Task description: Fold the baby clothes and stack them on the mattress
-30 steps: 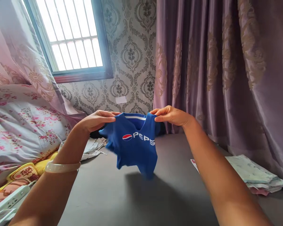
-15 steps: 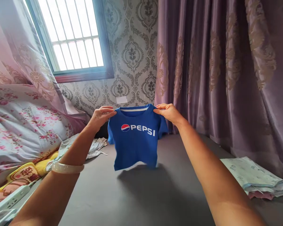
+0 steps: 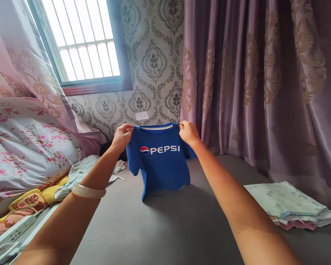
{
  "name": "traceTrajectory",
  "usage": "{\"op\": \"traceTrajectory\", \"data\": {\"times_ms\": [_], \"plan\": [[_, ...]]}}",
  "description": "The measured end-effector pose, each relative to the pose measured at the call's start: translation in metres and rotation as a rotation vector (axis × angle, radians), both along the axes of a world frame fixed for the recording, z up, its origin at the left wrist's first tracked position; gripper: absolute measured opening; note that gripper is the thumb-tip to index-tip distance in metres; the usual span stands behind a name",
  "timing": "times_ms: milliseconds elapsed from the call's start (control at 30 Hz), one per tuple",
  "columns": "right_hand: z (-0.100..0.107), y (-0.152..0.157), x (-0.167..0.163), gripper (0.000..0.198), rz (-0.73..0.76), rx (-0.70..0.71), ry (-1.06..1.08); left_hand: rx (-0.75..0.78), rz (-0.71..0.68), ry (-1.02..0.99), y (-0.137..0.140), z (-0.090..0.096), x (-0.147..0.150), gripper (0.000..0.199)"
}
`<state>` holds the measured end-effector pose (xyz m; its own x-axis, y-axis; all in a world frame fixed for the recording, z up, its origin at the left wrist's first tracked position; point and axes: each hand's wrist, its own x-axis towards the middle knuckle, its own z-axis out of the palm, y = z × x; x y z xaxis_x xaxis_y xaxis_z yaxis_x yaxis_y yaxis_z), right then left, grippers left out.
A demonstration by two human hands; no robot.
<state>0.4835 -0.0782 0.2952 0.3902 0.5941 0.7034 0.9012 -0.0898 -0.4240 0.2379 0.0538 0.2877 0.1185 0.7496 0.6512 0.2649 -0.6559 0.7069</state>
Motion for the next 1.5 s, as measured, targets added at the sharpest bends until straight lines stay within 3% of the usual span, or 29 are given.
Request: {"op": "traceTrajectory", "data": {"times_ms": [200, 300, 467, 633, 800, 900, 1000, 1100, 1167, 1233, 1367, 1500], "plan": [[-0.011, -0.007, -0.032, 0.030, -0.219, 0.165, -0.168, 0.237, 0.303, 0.059, -0.030, -0.001, 0.003, 0.021], [-0.015, -0.018, -0.039, 0.031, -0.262, 0.220, -0.273, 0.378, 0.378, 0.082, -0.044, -0.005, -0.006, 0.022], [-0.019, -0.044, -0.042, 0.034, -0.266, 0.237, -0.416, 0.505, 0.366, 0.114, -0.064, -0.014, -0.031, 0.023], [-0.019, -0.088, -0.058, 0.032, -0.214, 0.237, -0.407, 0.605, 0.395, 0.111, -0.100, -0.017, -0.066, 0.024], [-0.003, -0.138, -0.080, 0.028, -0.131, 0.271, -0.405, 0.702, 0.441, 0.043, -0.155, -0.005, -0.104, 0.017], [0.012, -0.153, -0.085, 0.027, -0.066, 0.285, -0.440, 0.736, 0.474, 0.069, -0.179, 0.010, -0.117, 0.015], [0.025, -0.150, -0.082, 0.024, -0.002, 0.224, -0.430, 0.724, 0.453, 0.164, -0.179, 0.023, -0.119, 0.017], [0.023, -0.131, -0.070, 0.022, 0.024, 0.036, -0.357, 0.613, 0.395, 0.350, -0.155, 0.021, -0.109, 0.021], [0.008, -0.112, -0.060, 0.021, 0.005, -0.111, -0.283, 0.484, 0.343, 0.498, -0.128, 0.006, -0.097, 0.022], [-0.016, -0.091, -0.049, 0.022, -0.008, -0.255, -0.234, 0.345, 0.307, 0.630, -0.098, -0.020, -0.082, 0.021], [-0.079, -0.054, -0.030, 0.026, -0.028, -0.469, -0.154, 0.177, 0.207, 0.776, -0.048, -0.093, -0.049, 0.023], [-0.132, -0.034, -0.018, 0.029, -0.006, -0.567, -0.088, 0.041, 0.160, 0.782, -0.026, -0.157, -0.024, 0.025]]}}
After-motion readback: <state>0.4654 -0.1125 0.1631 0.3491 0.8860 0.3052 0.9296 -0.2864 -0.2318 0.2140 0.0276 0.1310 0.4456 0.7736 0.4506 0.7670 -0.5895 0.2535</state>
